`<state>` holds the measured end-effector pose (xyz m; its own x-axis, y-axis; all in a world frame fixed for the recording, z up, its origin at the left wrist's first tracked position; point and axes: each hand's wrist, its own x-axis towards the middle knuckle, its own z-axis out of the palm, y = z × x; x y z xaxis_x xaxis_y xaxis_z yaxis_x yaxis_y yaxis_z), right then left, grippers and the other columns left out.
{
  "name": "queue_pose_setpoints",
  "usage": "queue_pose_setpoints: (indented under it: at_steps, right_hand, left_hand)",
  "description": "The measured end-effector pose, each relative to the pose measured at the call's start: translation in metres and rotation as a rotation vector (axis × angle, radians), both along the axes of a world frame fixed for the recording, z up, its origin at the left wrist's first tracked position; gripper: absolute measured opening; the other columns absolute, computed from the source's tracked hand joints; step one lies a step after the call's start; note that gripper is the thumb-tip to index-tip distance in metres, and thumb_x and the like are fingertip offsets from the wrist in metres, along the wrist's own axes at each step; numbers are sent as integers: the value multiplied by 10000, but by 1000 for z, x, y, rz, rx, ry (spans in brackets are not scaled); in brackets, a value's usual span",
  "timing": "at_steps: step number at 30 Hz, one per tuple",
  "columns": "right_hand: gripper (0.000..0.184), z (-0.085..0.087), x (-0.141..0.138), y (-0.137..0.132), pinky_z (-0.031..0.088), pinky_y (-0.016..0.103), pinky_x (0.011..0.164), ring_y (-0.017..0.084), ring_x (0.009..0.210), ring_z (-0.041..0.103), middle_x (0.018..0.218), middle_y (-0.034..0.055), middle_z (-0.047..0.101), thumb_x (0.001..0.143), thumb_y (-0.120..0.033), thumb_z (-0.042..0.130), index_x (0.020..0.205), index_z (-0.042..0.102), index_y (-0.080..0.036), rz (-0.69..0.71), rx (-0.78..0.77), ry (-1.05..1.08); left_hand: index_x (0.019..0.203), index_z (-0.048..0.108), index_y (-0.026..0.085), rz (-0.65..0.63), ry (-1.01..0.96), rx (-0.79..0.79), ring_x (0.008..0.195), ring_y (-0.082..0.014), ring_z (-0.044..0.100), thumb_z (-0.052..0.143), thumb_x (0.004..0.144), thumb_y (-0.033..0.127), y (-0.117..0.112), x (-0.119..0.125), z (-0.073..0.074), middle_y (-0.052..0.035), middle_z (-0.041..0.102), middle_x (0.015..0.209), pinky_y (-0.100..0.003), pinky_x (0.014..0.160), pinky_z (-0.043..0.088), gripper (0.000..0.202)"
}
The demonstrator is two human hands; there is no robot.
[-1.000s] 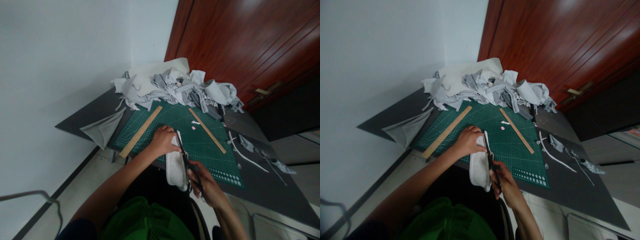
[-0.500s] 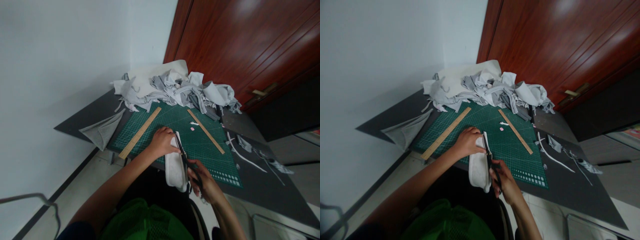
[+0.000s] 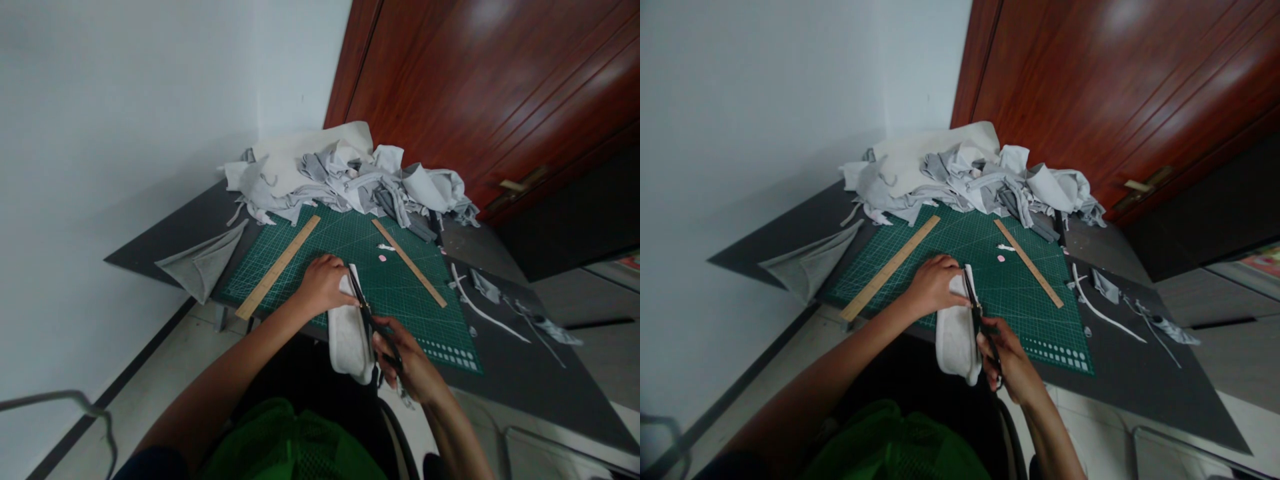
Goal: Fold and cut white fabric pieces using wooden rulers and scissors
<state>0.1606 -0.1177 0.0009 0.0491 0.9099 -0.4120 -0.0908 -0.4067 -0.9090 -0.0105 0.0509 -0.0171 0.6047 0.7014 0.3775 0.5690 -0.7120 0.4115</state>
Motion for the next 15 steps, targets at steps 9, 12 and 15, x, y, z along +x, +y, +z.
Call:
queue_pose_setpoints:
  at_steps: [9,12,15]
  right_hand:
    - [554,-5,2,0,373,151,304,39,369,334,572,-137,418,779,-532,791,1153,505,-239,9,39,10]
    - [547,-4,11,-2,357,160,293,34,371,344,659,-107,477,764,-540,791,1143,520,-253,-48,64,37]
    - [542,2,30,0,365,194,313,54,374,375,697,-83,519,790,-540,753,1194,534,-254,-74,102,-138]
  left_hand:
    - [954,726,214,7,1,7,1061,-279,565,882,599,639,1,0,-1,-45,667,1020,-405,923,445,575]
    - [989,717,213,9,16,8,1079,-286,565,880,619,622,0,0,0,-52,664,1040,-414,924,448,575]
    - [1071,698,208,-11,25,3,1148,-305,549,876,641,606,0,-1,0,-69,656,1122,-440,972,441,612]
